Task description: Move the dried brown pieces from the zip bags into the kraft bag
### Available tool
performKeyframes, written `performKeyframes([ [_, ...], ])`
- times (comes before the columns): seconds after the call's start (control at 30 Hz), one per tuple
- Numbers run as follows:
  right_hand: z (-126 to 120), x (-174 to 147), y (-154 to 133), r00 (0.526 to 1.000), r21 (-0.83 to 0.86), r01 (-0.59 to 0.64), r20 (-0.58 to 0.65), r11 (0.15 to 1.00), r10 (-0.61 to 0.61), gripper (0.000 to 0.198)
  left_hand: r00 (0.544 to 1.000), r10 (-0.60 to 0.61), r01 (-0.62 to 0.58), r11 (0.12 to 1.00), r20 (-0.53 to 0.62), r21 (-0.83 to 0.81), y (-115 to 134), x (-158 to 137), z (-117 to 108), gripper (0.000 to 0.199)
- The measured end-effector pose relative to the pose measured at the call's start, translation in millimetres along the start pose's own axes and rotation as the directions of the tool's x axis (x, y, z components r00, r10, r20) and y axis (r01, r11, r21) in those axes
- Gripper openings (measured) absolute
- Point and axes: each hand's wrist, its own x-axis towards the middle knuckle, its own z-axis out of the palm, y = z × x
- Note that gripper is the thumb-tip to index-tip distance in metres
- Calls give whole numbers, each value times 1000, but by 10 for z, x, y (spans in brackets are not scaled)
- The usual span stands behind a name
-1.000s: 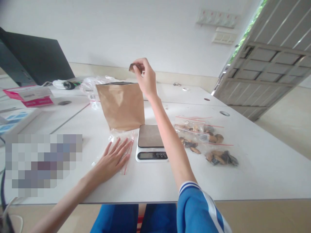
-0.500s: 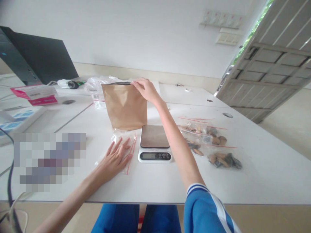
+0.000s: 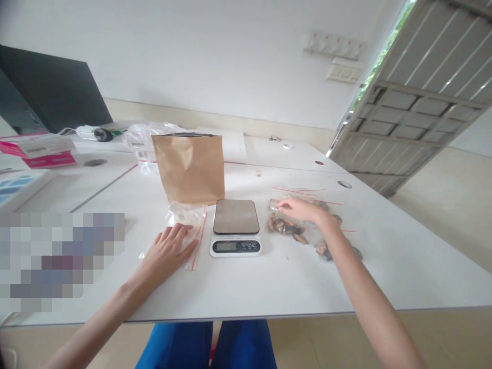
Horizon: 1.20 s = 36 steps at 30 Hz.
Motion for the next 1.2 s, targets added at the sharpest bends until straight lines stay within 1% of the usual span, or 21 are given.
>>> performKeyframes([
  [0.1,151,-110,159,997,-49,-66,-29,997,65,31,998,-38,38,999,46,-1,-17,24,-75,40],
  [0.13,187,-122,189,996,-62,-85,-42,994,83,33,998,-14,14,1000,68,-7,-33,22,-102,39],
  [0.2,237,-119,239,990,-103,-123,-80,987,115,33,992,80,-79,997,101,-12,-75,10,-147,35],
  [0.27,260,-96,286,982,-152,-160,-123,975,142,30,987,139,-138,990,86,-14,-117,12,-189,35],
  [0.33,260,-70,330,977,-184,-183,-143,966,158,23,994,106,-106,994,9,-24,-136,46,-251,35],
  [0.4,232,-57,353,979,-186,-183,-127,965,161,12,996,19,-26,997,-91,-70,-123,113,-354,36],
  [0.43,205,-60,350,979,-182,-183,-119,966,163,9,990,-19,5,995,-139,-100,-106,154,-422,36],
  [0.5,122,-89,305,981,-167,-178,-105,970,162,8,974,-44,5,985,-224,-174,-62,252,-581,34],
  [0.57,-5,-142,204,984,-132,-167,-83,977,157,8,942,-38,-42,973,-333,-228,-20,375,-748,32],
  [0.67,-254,-216,-34,984,-86,-171,-65,982,166,8,872,-18,-116,963,-490,-242,20,655,-952,36],
  [0.7,-341,-228,-127,980,-94,-184,-86,978,177,8,851,-7,-133,964,-525,-229,28,776,-996,38],
  [0.73,-426,-231,-222,976,-106,-195,-121,975,181,8,840,0,-139,966,-543,-216,33,906,-1027,41],
  [0.77,-505,-227,-319,968,-118,-201,-173,972,179,7,844,-12,-123,969,-536,-215,36,1037,-1045,45],
  [0.8,-574,-219,-413,956,-125,-207,-236,970,174,5,859,-35,-90,972,-511,-218,39,1163,-1054,46],
  [0.87,-680,-198,-588,916,-120,-203,-373,972,145,5,896,-63,-33,978,-439,-208,43,1375,-1053,45],
  [0.9,-715,-189,-664,891,-106,-185,-438,977,121,6,907,-79,-7,979,-413,-201,46,1453,-1050,44],
  [0.93,-739,-183,-731,861,-86,-157,-499,984,94,7,910,-101,22,981,-402,-195,48,1512,-1049,43],
  [1.0,-758,-173,-832,805,-35,-74,-593,997,39,8,895,-154,82,979,-418,-186,50,1580,-1056,38],
  [1.07,-754,-156,-893,762,21,16,-647,1000,2,10,876,-189,121,977,-444,-178,46,1609,-1068,34],
  [1.1,-749,-143,-914,748,52,61,-663,997,-11,11,874,-191,124,977,-448,-174,42,1616,-1074,33],
  [1.2,-734,-86,-969,737,144,197,-674,970,-50,14,873,-185,108,976,-451,-190,55,1623,-1097,30],
])
